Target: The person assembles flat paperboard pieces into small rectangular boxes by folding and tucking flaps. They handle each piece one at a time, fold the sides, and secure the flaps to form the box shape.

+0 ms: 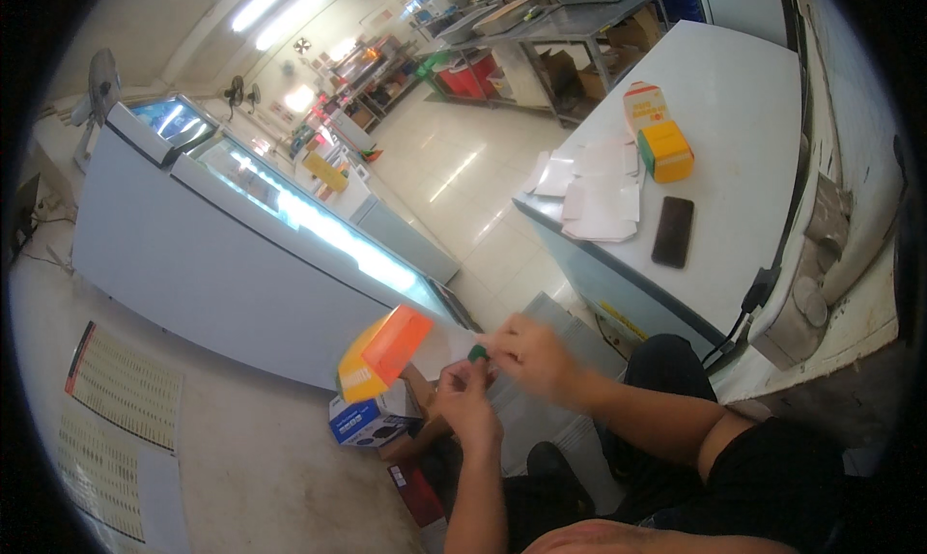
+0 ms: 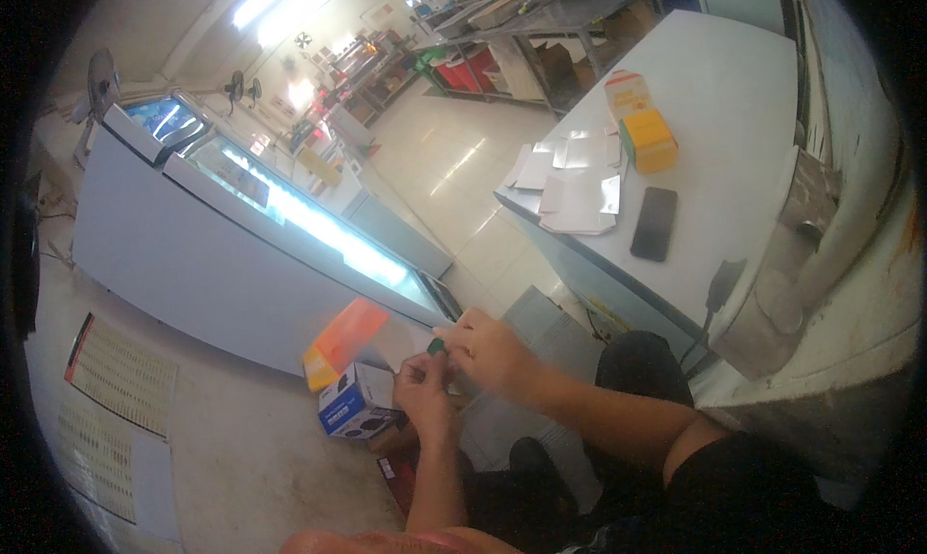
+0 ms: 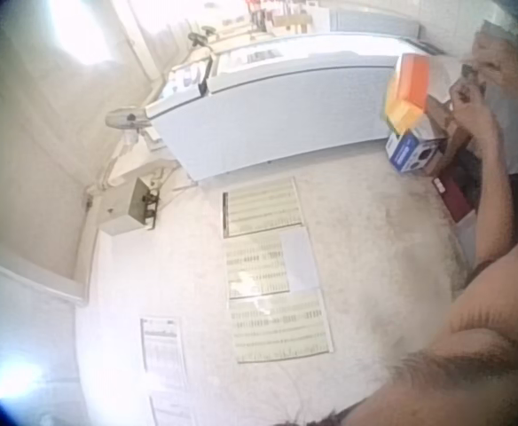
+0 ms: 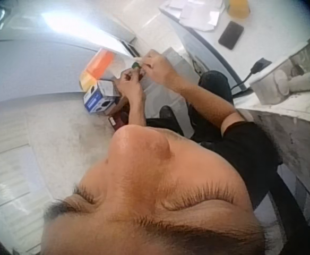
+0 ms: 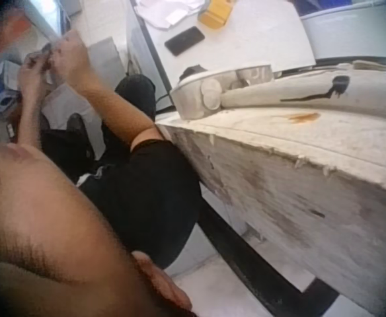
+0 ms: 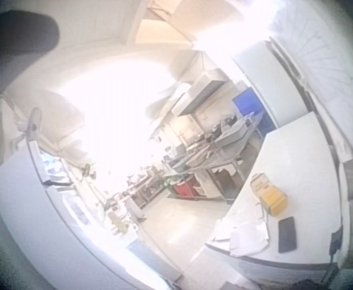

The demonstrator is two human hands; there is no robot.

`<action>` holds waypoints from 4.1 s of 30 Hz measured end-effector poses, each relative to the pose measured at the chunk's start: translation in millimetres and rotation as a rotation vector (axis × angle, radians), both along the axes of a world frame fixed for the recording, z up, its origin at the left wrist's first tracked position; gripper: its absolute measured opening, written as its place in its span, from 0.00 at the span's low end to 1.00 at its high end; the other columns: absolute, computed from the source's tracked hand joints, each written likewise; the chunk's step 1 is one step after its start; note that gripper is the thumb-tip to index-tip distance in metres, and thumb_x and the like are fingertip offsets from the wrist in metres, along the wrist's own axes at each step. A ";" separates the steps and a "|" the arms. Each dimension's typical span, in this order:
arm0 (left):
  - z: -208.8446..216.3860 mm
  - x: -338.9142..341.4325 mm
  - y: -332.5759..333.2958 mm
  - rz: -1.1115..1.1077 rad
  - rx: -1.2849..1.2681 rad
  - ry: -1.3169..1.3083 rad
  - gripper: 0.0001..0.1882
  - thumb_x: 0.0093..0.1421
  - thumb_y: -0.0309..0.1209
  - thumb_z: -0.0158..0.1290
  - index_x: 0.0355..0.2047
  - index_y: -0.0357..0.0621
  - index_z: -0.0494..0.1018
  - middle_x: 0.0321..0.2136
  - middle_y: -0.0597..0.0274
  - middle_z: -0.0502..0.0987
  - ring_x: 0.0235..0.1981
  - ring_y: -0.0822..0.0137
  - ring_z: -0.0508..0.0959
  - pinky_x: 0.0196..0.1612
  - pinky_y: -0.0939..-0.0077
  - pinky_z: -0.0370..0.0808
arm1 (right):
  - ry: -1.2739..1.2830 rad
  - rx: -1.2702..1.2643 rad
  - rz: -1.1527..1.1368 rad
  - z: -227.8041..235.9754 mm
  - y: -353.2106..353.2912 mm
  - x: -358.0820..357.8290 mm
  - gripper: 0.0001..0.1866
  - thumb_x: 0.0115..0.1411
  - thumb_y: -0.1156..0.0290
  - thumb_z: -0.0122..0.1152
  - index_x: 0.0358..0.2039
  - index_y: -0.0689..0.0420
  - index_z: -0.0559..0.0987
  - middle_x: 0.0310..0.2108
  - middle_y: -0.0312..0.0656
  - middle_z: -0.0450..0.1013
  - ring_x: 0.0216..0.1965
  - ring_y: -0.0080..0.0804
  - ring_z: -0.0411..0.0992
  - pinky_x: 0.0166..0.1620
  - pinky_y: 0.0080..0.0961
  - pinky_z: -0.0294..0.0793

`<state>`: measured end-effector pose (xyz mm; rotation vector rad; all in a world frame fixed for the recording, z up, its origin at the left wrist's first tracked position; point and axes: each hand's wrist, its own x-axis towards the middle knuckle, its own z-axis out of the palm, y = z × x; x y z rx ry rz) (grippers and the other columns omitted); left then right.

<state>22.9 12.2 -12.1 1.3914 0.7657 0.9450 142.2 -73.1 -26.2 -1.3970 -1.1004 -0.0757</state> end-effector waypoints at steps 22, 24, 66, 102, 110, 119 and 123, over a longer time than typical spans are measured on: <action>-2.8 1.1 -5.7 -0.016 0.101 -0.101 0.08 0.69 0.26 0.61 0.44 0.34 0.76 0.42 0.59 0.80 0.43 0.69 0.81 0.49 0.75 0.78 | 0.720 0.053 0.351 9.1 1.8 3.6 0.09 0.68 0.73 0.65 0.43 0.65 0.85 0.55 0.48 0.77 0.52 0.28 0.76 0.57 0.29 0.75; 0.2 1.1 -6.1 -0.051 0.055 -0.141 0.08 0.70 0.26 0.60 0.44 0.35 0.75 0.43 0.59 0.79 0.45 0.69 0.80 0.52 0.73 0.78 | 0.793 0.073 0.419 7.1 3.2 7.4 0.09 0.69 0.73 0.65 0.43 0.66 0.85 0.56 0.47 0.77 0.52 0.28 0.76 0.59 0.29 0.74; -0.7 -1.9 1.7 -0.240 -0.142 -0.299 0.10 0.71 0.24 0.58 0.50 0.37 0.73 0.48 0.55 0.77 0.50 0.63 0.79 0.57 0.68 0.78 | 0.206 0.022 0.153 21.4 -8.4 6.4 0.07 0.65 0.74 0.65 0.38 0.65 0.82 0.50 0.51 0.79 0.49 0.42 0.80 0.51 0.34 0.82; 16.2 -27.8 -18.3 -0.274 0.130 -0.364 0.19 0.74 0.32 0.54 0.58 0.31 0.68 0.48 0.51 0.77 0.49 0.63 0.79 0.56 0.71 0.78 | -0.139 0.029 -0.017 85.3 -48.9 -60.1 0.10 0.66 0.69 0.58 0.40 0.64 0.78 0.41 0.52 0.75 0.44 0.54 0.76 0.48 0.43 0.75; 27.7 -33.6 -12.1 -0.479 -0.154 -0.592 0.18 0.76 0.32 0.52 0.58 0.33 0.66 0.51 0.50 0.75 0.55 0.60 0.77 0.62 0.64 0.75 | -0.200 0.045 0.047 88.9 -48.6 -60.6 0.11 0.65 0.69 0.59 0.40 0.64 0.81 0.44 0.52 0.78 0.45 0.53 0.77 0.50 0.41 0.77; 32.3 -33.4 -16.1 -0.374 -0.188 -0.523 0.19 0.75 0.32 0.52 0.60 0.34 0.65 0.51 0.52 0.75 0.55 0.61 0.78 0.56 0.68 0.77 | -0.073 0.045 -0.002 70.9 -29.6 -50.4 0.08 0.64 0.71 0.65 0.39 0.62 0.80 0.45 0.49 0.79 0.44 0.45 0.79 0.47 0.35 0.79; 38.3 -28.3 -18.9 -0.336 -0.247 -0.559 0.15 0.76 0.29 0.50 0.58 0.33 0.67 0.52 0.49 0.76 0.55 0.59 0.78 0.58 0.65 0.78 | -0.073 0.069 0.021 64.9 -16.2 -43.6 0.06 0.63 0.73 0.65 0.37 0.62 0.80 0.45 0.48 0.79 0.43 0.45 0.79 0.46 0.34 0.80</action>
